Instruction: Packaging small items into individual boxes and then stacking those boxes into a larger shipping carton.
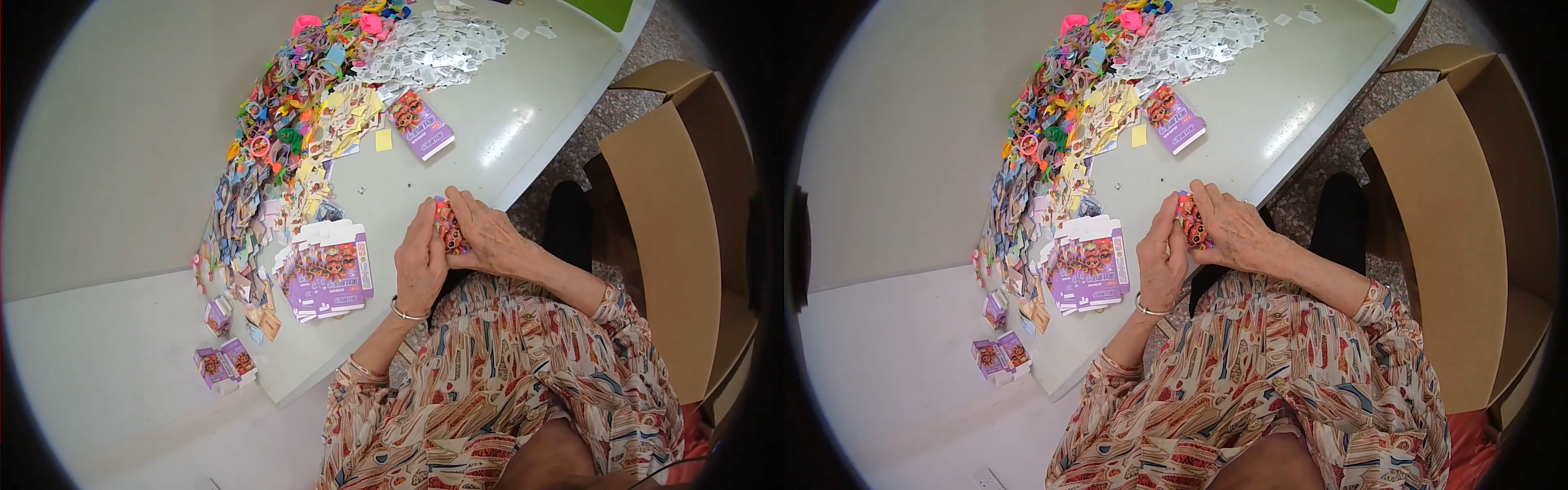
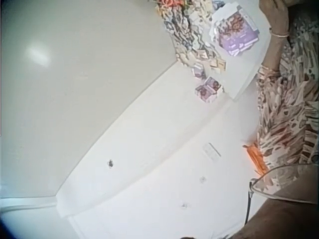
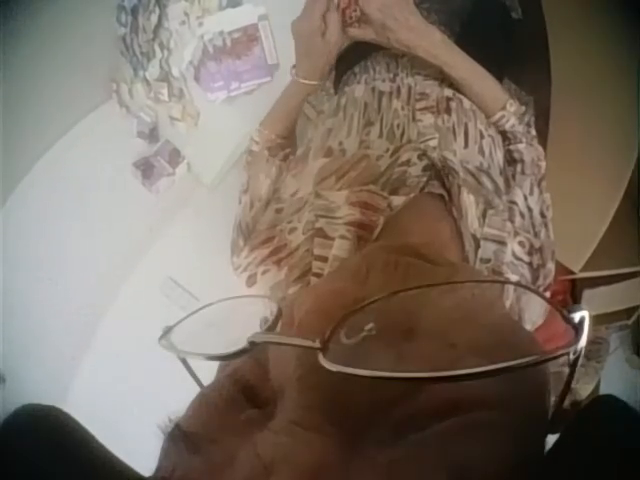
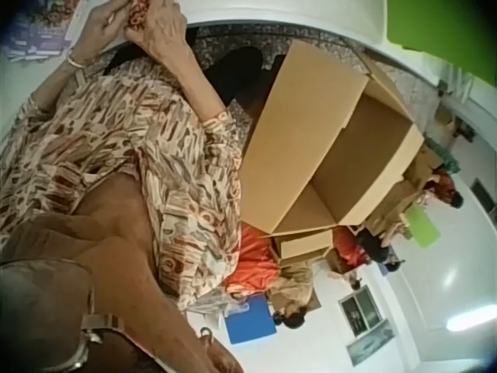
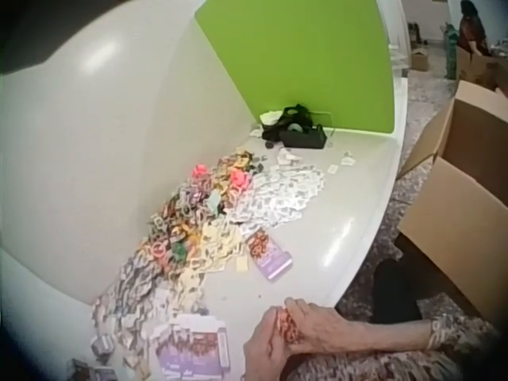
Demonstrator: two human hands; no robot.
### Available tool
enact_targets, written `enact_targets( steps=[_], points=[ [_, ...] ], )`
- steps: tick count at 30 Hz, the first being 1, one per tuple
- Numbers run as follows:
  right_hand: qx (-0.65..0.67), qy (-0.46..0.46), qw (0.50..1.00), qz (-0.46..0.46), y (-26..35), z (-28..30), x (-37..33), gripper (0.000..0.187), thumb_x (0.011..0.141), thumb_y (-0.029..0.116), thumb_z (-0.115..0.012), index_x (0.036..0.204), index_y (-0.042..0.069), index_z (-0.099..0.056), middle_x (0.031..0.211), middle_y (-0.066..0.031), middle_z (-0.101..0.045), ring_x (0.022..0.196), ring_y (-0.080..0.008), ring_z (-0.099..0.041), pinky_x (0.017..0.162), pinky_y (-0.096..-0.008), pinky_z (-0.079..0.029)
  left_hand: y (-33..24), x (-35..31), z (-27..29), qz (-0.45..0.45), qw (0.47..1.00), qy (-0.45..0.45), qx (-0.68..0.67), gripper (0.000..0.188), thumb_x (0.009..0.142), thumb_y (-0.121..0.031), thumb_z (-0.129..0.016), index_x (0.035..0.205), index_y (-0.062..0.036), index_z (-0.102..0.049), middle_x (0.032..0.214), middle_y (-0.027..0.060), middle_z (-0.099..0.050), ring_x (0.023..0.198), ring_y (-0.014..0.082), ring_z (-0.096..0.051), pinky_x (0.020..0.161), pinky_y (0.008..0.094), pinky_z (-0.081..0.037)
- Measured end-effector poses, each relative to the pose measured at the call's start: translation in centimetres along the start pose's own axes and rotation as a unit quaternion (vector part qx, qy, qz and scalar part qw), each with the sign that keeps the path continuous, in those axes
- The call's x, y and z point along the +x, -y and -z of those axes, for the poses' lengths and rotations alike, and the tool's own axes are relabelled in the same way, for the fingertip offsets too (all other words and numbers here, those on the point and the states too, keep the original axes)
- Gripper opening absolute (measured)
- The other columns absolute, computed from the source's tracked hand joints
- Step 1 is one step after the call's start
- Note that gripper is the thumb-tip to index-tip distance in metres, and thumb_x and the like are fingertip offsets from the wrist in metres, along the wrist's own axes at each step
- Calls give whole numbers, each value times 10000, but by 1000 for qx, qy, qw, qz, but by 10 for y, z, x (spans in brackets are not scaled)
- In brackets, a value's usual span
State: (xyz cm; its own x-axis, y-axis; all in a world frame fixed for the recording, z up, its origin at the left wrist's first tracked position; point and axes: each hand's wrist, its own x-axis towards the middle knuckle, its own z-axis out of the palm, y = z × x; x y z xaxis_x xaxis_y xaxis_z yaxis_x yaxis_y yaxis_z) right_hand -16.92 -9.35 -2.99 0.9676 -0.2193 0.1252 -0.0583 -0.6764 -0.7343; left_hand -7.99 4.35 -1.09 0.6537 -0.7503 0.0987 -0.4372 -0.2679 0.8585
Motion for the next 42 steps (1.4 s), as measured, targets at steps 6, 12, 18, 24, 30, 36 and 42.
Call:
enact_targets(
  steps=[6, 12, 18, 24, 30, 36, 42],
  points=[
    [1, -16, 999, -27, 1, 7, 8, 827, 707, 290, -725, 1303, -69, -278, 1045, -244, -496, 916, -405, -573, 743, -439, -505, 15, 7, 2, 50, 975, -76, -203, 286, 915, -30, -560, 1192, 41, -561, 1066, 112, -655, 937, 136, -623, 820, 284, -507],
    [-11, 29, 998, -57, 4, 8, 11, 890, 711, 337, -740, 1328, -76, -250, 1111, -269, -485, 983, -424, -563, 787, -437, -506, 20, 10, 6, 72, 991, -56, -95, 198, 917, -58, -583, 1066, 65, -626, 914, 47, -673, 771, 90, -609, 693, 230, -512],
    [-1, -78, 996, 41, 3, 43, 7, 1192, 633, 438, -833, 1424, -67, -99, 1386, -304, -332, 1213, -425, -466, 962, -422, -449, 20, 43, 27, 169, 915, -76, -359, 231, 924, -121, -595, 1093, 35, -599, 948, 68, -663, 807, 107, -621, 727, 251, -523],
    [180, -77, 971, -135, -2, 29, 14, 1104, 687, 394, -813, 1434, -35, -124, 1359, -280, -391, 1128, -361, -533, 943, -417, -462, 17, 95, 40, 108, 891, -143, -416, 309, 924, -142, -600, 1182, 18, -547, 977, 60, -625, 928, 126, -596, 845, 298, -505],
    [114, -106, 984, -87, -21, 7, 4, 772, 801, 285, -733, 1361, -47, -317, 1244, -244, -517, 1101, -331, -558, 930, -403, -460, 53, 50, 93, 57, 997, -52, -9, 499, 847, -280, -701, 1223, 6, -539, 1138, 116, -596, 1009, 221, -579, 880, 327, -452],
    [30, -103, 993, -39, -17, 0, 7, 601, 797, 245, -719, 1246, -34, -433, 1100, -215, -553, 1055, -348, -534, 918, -414, -439, 70, -17, 159, 64, 873, 37, 482, 793, 650, -504, -778, 1282, -96, -529, 1398, 250, -363, 1279, 401, -342, 1000, 492, -311],
    [11, -74, 996, 38, 0, -18, 10, 543, 772, 228, -728, 1165, -45, -473, 1067, -206, -535, 1006, -356, -493, 874, -427, -428, 95, -36, 165, 56, 880, 74, 465, 995, 530, -555, -815, 1371, -176, -440, 1450, 272, -253, 1321, 511, -199, 1012, 638, -168]
  ],
)
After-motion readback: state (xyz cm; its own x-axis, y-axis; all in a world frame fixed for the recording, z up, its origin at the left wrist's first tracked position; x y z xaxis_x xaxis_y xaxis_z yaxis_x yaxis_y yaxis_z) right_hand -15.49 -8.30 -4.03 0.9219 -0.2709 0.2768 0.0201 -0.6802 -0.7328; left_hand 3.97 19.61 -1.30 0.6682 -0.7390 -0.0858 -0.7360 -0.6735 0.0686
